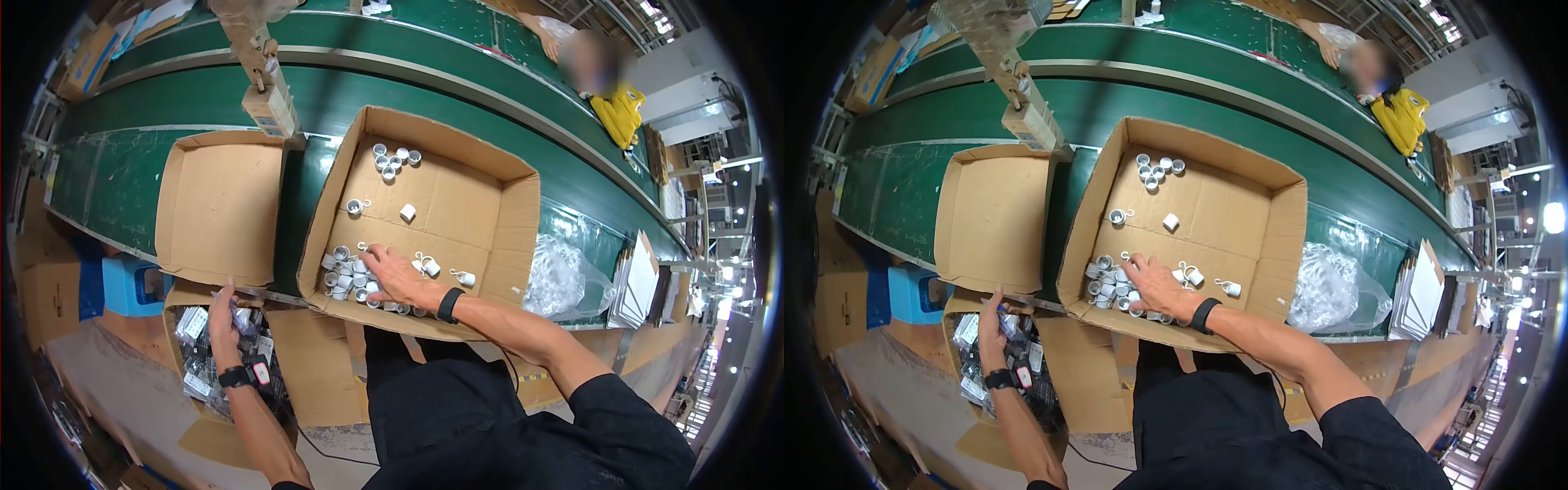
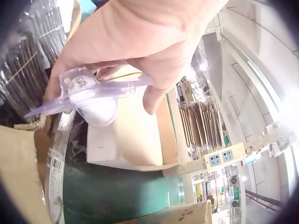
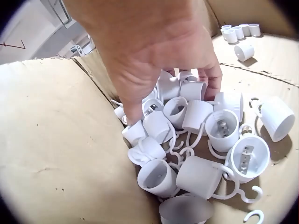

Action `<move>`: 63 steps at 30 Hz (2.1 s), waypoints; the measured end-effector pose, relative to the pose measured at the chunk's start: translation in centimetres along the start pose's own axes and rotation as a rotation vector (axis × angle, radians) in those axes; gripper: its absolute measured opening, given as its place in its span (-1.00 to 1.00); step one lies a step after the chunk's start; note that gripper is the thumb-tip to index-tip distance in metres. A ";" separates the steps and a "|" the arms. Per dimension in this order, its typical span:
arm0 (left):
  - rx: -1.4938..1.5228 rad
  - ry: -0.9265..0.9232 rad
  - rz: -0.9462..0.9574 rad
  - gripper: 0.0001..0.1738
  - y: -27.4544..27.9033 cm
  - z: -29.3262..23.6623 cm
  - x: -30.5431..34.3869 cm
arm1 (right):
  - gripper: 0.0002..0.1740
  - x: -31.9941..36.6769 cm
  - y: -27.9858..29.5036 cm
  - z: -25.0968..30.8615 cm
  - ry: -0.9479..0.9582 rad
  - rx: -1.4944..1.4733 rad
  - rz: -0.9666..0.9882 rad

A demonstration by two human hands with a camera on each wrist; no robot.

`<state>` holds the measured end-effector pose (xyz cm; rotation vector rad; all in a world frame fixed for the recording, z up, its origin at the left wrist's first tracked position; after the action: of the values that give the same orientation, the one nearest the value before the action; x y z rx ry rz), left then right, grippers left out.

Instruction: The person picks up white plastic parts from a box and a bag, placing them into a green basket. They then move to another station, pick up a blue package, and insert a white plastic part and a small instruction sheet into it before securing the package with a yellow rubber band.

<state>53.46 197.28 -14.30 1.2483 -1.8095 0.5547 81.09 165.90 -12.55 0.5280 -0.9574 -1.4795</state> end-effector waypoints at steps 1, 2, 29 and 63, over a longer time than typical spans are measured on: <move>-0.014 -0.044 0.012 -0.48 0.1 -0.1 1.1 | 0.23 0.0 0.4 0.3 -0.003 0.006 0.009; -0.033 -0.087 0.022 -0.47 0.1 -0.3 2.6 | 0.12 -0.1 1.0 0.9 0.004 -0.033 0.022; -0.047 -0.428 0.289 -0.21 -14.2 8.7 14.8 | -0.35 -2.0 12.1 0.2 0.026 -0.603 0.035; -0.072 -0.406 0.335 -0.17 -14.7 11.8 18.0 | -0.49 -4.8 17.6 -3.2 -0.142 -0.302 0.115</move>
<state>59.66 172.97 -7.23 1.0672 -2.3842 0.4314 94.76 171.05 -1.13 0.1483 -0.8383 -1.5377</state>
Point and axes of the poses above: each hand's wrist, its own x-axis away from the middle knuckle, its own y-axis out of the back of the hand, z = x × y, the point moved 2 cm from there along -x, towards the middle knuckle, and after that the axes turned 8 degrees about y, right-handed, at the moved point
